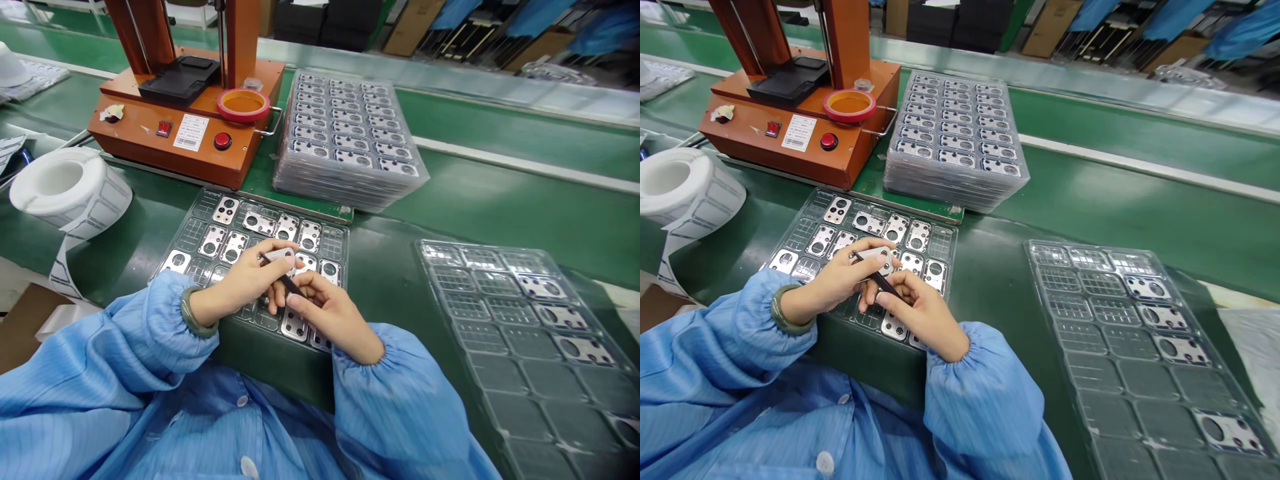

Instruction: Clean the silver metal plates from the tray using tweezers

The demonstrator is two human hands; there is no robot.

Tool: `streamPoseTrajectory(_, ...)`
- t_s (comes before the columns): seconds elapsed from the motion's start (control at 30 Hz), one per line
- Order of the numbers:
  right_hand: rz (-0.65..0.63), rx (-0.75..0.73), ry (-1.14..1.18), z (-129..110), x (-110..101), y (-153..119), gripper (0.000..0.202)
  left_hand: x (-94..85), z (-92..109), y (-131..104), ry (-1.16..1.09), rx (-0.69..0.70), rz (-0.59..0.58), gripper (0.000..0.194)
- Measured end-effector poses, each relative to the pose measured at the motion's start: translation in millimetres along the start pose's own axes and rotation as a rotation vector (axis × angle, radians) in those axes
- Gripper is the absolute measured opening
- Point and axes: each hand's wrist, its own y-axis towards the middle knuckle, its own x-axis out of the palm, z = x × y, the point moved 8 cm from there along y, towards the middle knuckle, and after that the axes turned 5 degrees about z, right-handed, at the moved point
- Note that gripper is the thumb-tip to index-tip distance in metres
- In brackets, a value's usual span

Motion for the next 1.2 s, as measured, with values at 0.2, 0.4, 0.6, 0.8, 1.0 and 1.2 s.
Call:
streamPoseTrajectory(0.2,-0.126,0.052,-0.1,2.3,4.8,-3.7,0.047,3.1,-0.4,-1.1,0.025,-0.016,-0.013,0.037)
streamPoseTrajectory(0.4,-0.205,0.097,-0.008,6.4,10.4,-6.4,0.052,3.0,-1.3,-0.2,0.017,-0.032,-0.01,0.039)
streamPoseTrajectory(0.6,-0.048,0.026,-0.029,0.7,0.9,0.6,0.047,1.0,-2.7,3.6,0.087,-0.003,0.007,0.038)
streamPoseTrajectory(0.8,0.001,0.035,-0.052,10.7,-8.9,5.7,0.046,4.4,-1.7,8.1,0.044,0.046,-0.102,0.064)
streamPoseTrajectory(1.0,0.053,0.008,0.031,10.2,-12.1,3.6,0.052,8.5,6.5,3.1,0.096,0.181,-0.141,0.064)
streamPoseTrajectory(1.2,0.03,0.009,0.101,3.4,1.3,-0.7,0.051,5.9,2.9,1.8,0.111,0.21,-0.057,0.048)
